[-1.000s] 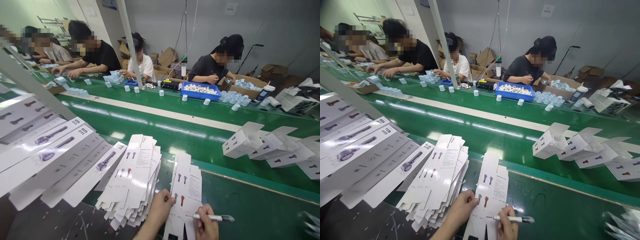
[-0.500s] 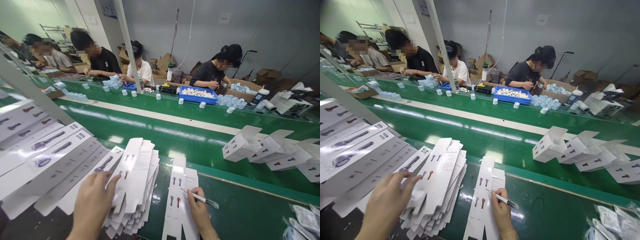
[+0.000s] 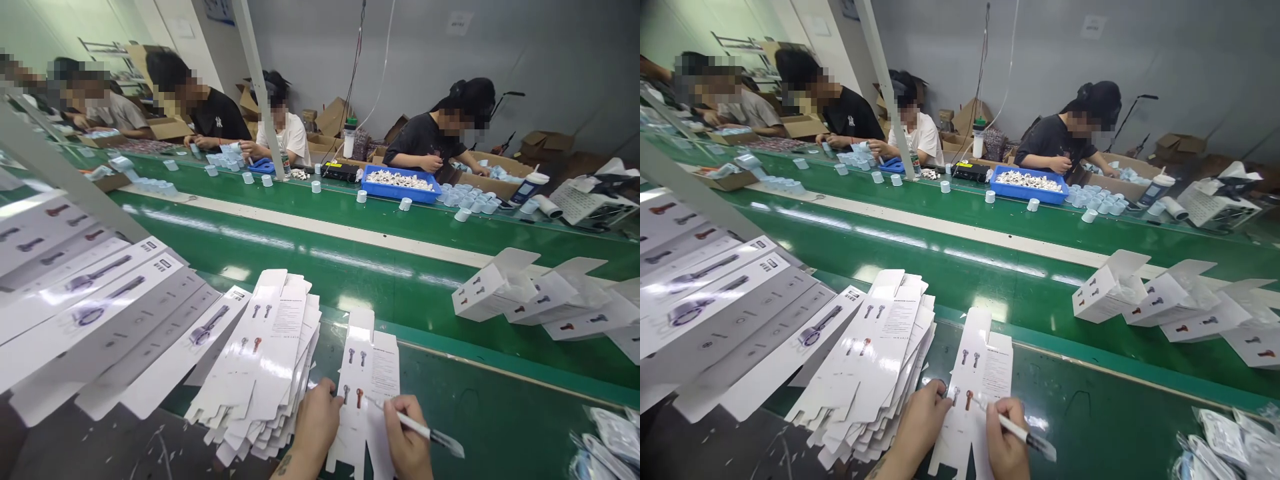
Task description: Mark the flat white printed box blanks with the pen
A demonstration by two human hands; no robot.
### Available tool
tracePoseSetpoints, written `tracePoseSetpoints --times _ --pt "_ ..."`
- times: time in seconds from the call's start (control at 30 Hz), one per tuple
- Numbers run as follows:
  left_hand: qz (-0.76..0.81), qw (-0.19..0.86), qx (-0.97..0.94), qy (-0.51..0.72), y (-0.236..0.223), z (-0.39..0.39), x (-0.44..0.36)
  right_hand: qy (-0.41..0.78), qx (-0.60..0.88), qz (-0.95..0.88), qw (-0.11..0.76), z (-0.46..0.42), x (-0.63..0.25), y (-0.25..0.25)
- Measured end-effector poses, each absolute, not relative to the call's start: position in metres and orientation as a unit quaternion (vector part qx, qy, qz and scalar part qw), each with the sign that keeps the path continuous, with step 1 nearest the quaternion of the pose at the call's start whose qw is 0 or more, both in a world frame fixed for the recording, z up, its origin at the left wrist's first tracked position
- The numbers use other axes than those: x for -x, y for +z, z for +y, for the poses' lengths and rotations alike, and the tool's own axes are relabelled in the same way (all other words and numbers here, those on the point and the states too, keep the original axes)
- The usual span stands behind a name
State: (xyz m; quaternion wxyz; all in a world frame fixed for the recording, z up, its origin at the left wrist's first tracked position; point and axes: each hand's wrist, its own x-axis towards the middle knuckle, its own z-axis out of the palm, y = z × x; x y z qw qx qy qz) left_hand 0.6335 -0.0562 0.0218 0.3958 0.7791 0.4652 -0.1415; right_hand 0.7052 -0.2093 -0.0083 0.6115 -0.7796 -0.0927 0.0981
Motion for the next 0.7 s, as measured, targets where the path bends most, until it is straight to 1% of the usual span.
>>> tracePoseSetpoints --times 0.2,0.3,0.47,0.5,0.57,0.63,0.7 --pt "0.485 0.423 -0.758 -0.101 0.018 -0.057 -0.633 0.109 0.805 -0.082 0.578 -0.216 -0.663 -0.023" --pt "0.487 0.430 -0.753 -0.101 0.021 -0.058 -0.633 0.122 0.809 -0.104 0.566 -0.213 -0.661 -0.032" --pt "0.488 0.447 -0.744 -0.094 0.022 -0.057 -0.632 0.140 0.829 -0.159 0.517 -0.214 -0.661 -0.040" --pt "0.488 0.466 -0.733 -0.089 0.021 -0.058 -0.632 0.145 0.826 -0.156 0.522 -0.216 -0.662 -0.041" --pt "0.488 0.520 -0.697 -0.078 0.020 -0.061 -0.633 0.163 0.802 -0.126 0.561 -0.222 -0.666 -0.042" --pt "0.484 0.562 -0.667 -0.071 0.024 -0.064 -0.635 0.200 0.742 -0.063 0.637 -0.229 -0.675 -0.042" --pt "0.476 0.565 -0.670 -0.067 0.036 -0.065 -0.635 0.248 0.658 0.008 0.711 -0.234 -0.689 -0.040"
